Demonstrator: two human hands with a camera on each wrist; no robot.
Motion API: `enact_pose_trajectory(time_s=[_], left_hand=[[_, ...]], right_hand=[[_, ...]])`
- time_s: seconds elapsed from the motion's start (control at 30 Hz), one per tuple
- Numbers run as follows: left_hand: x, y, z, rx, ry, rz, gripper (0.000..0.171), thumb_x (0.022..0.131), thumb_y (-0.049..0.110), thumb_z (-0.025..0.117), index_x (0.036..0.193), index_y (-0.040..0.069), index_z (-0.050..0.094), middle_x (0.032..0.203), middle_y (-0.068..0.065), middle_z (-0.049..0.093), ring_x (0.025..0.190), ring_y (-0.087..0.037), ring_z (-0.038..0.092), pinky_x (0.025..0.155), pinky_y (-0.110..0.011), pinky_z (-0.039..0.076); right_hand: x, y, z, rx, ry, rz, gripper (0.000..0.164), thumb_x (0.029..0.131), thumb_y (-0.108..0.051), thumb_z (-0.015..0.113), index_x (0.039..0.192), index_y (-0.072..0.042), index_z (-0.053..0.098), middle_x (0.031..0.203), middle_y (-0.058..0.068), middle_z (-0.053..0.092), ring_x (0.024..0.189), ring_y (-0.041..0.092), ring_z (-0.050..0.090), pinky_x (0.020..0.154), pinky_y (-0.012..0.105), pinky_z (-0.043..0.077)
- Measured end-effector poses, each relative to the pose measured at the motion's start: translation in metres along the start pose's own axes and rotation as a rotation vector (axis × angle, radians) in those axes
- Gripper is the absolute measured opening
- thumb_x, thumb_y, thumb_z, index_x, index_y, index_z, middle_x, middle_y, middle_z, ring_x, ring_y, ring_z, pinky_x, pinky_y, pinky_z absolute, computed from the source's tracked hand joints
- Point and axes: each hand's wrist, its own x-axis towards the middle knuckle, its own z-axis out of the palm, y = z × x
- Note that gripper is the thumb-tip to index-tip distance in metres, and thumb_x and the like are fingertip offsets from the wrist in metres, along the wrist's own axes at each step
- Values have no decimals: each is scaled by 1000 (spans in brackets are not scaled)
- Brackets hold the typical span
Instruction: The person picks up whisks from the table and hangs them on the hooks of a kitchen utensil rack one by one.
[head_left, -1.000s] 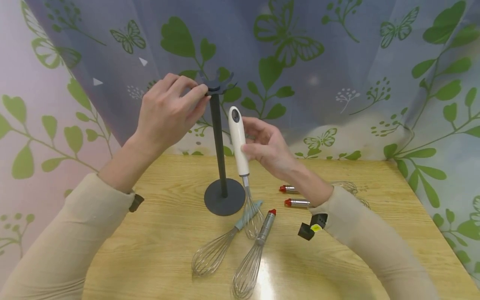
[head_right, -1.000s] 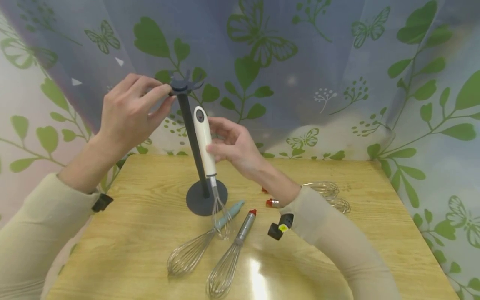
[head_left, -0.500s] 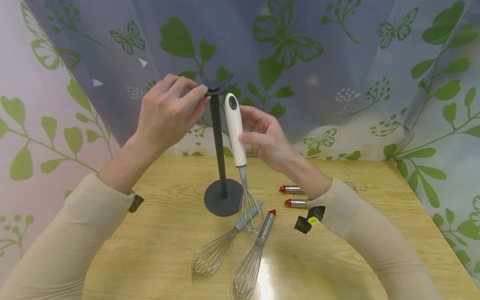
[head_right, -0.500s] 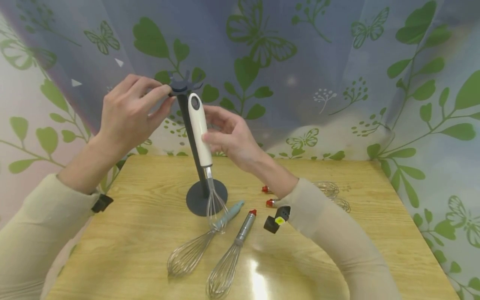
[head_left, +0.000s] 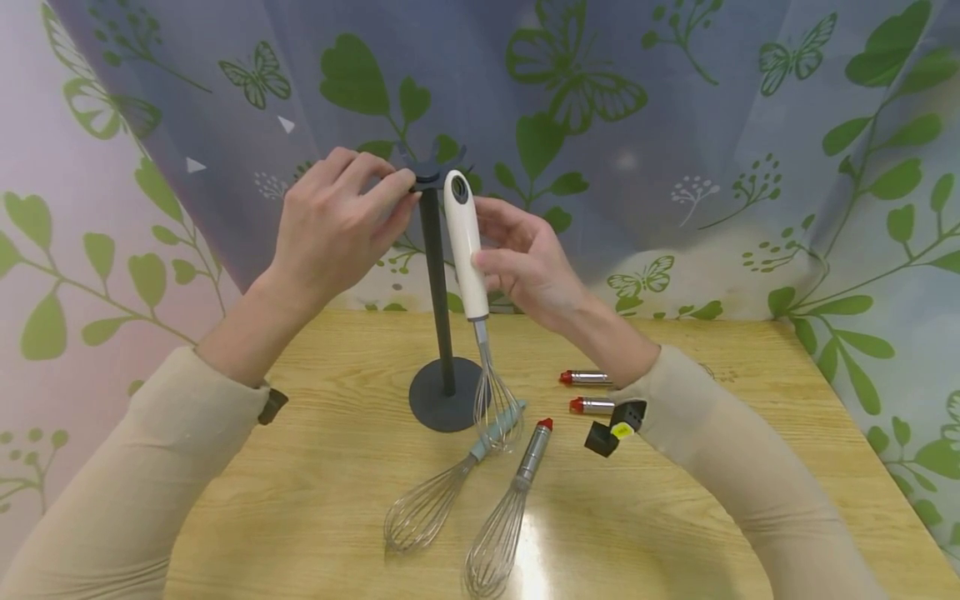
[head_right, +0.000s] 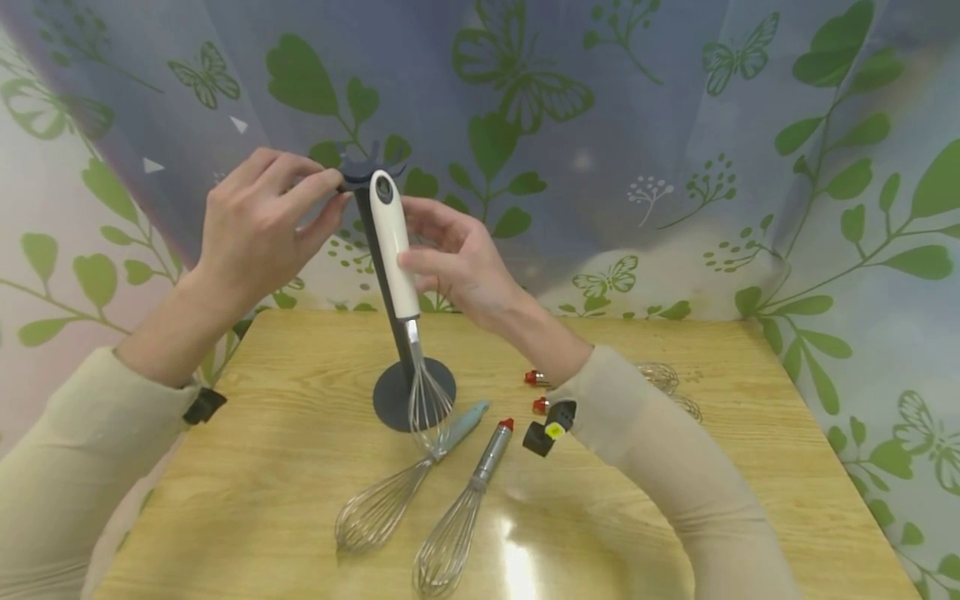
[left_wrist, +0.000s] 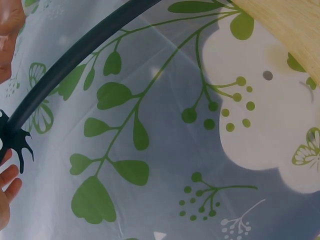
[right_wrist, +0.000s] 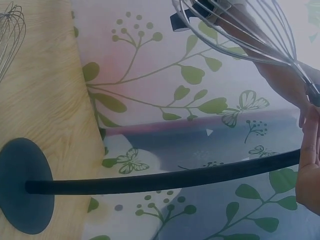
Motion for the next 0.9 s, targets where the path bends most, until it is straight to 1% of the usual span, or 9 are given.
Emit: enact_pose_trajectory(time_s=[0.1, 0.17, 0.23, 0.4, 0.53, 0.7, 0.73, 0.83, 0.9], left_hand=[[0, 0, 0, 0, -1, 1, 20, 105, 21, 64, 105, 5, 74, 97, -18, 75, 86, -37, 67, 65, -44, 58], [0, 0, 0, 0, -2, 1, 20, 105, 21, 63, 105, 5, 74, 97, -18, 75, 86, -37, 67, 65, -44, 57], [0, 0, 0, 0, -4, 1, 20, 105, 21, 64, 105, 5, 74, 97, -18, 75, 86, -37, 67, 64, -44, 57], [0, 0, 0, 3, -10, 1, 20, 106, 22, 63, 105, 5, 75, 97, -17, 76, 86, -37, 67, 64, -44, 57], [0, 0, -1, 4, -14, -2, 21, 106, 22, 62, 106, 5, 75, 97, -18, 76, 86, -37, 68, 65, -45, 57], [0, 0, 0, -1, -7, -5, 21, 106, 22, 63, 105, 5, 75, 97, -17, 76, 86, -37, 68, 65, -45, 58], [0, 0, 0, -1, -7, -5, 21, 106, 22, 63, 105, 6, 75, 97, -17, 76, 86, -37, 68, 65, -45, 58], [0, 0, 0, 0, -4, -5, 21, 106, 23, 62, 105, 6, 75, 97, -17, 76, 86, -37, 68, 65, -44, 58], [0, 0, 1, 1, 0, -9, 21, 106, 22, 63, 105, 5, 75, 97, -17, 76, 86, -37, 68, 65, -45, 58]], right_hand=[[1, 0, -1, 6, -6, -3, 49, 83, -12, 84, 130, -15, 68, 114, 2, 69, 96, 16, 69, 68, 27, 65], [2, 0, -1, 9, -11, -7, 51, 83, -13, 86, 130, -15, 67, 115, 2, 69, 96, 16, 69, 67, 27, 65], [3, -1, -1, 6, -13, -9, 51, 84, -12, 84, 131, -15, 67, 115, 2, 69, 95, 16, 69, 67, 27, 64], [4, -2, 0, -4, -12, -7, 48, 87, -4, 73, 133, -13, 66, 114, 3, 69, 94, 16, 69, 65, 27, 64], [6, 0, -1, 2, -11, 5, 48, 87, -3, 71, 133, -12, 65, 114, 3, 68, 93, 17, 69, 65, 27, 64], [7, 3, -3, 7, -4, 15, 48, 85, -7, 78, 131, -12, 66, 113, 3, 67, 93, 17, 69, 65, 27, 64], [7, 3, -3, 5, -2, 15, 49, 85, -10, 82, 131, -12, 66, 113, 3, 67, 93, 17, 70, 64, 27, 64], [8, 5, -4, -2, -2, 13, 56, 80, -19, 92, 130, -13, 66, 113, 3, 68, 93, 17, 70, 63, 27, 64], [8, 5, -5, -5, -8, 8, 60, 78, -23, 94, 131, -13, 66, 113, 3, 68, 92, 17, 71, 62, 26, 63]])
